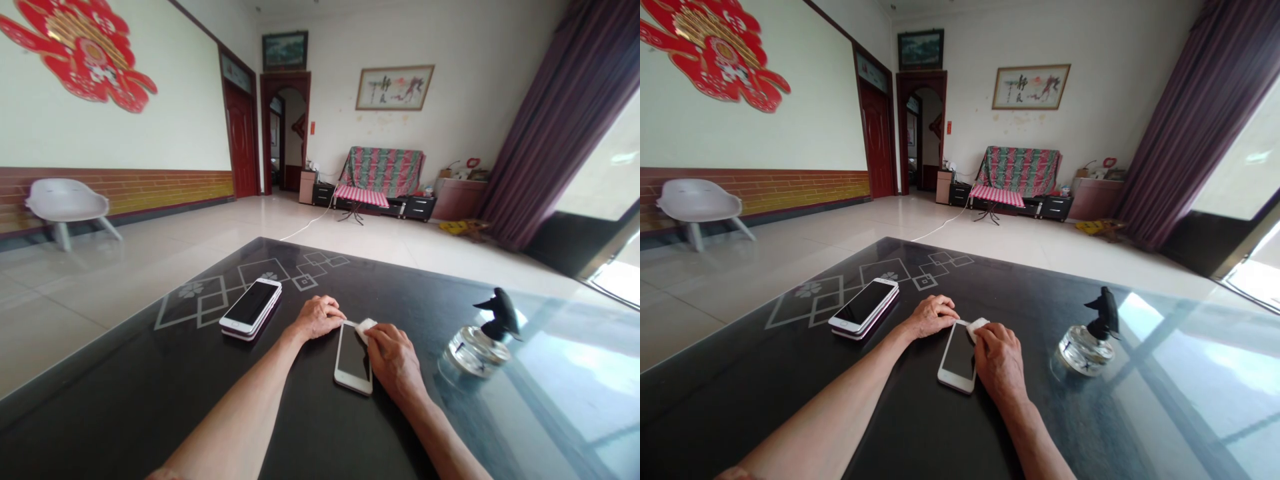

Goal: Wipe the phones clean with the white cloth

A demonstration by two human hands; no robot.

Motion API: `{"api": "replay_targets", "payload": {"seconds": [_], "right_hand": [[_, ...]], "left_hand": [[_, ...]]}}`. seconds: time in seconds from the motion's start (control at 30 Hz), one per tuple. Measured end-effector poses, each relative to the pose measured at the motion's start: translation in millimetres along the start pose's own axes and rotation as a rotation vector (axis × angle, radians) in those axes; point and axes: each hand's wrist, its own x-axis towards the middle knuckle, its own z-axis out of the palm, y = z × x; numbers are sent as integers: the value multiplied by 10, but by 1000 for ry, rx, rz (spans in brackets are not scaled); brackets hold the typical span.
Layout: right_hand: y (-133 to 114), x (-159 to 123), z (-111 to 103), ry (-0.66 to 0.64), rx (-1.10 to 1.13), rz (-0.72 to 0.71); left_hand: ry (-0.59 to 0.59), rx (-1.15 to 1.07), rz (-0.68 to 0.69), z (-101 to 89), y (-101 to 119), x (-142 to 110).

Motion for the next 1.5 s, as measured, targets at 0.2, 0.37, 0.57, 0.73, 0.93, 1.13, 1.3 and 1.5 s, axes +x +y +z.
{"api": "replay_targets", "payload": {"seconds": [0.2,0.37,0.57,0.73,0.93,1.13,1.3,1.5], "right_hand": [[-208,-76,-148,-73,95,-65],[-380,-140,-252,-198,267,-201],[-470,-149,-234,-249,321,-277],[-368,-94,-158,-192,282,-215],[-215,-31,-46,-56,110,-55],[-120,13,24,-50,47,-11],[-68,9,40,-63,42,-45],[-88,0,26,-47,15,-47]], "left_hand": [[4,-4,-14,-4,15,-8],[7,-10,-17,-12,26,-16],[8,-18,-13,-6,24,-10],[12,-20,-15,-5,15,-13],[15,-30,-2,9,9,-13],[38,-37,7,-7,31,-15],[59,-35,2,0,50,-18],[77,-38,2,4,71,-22]]}}
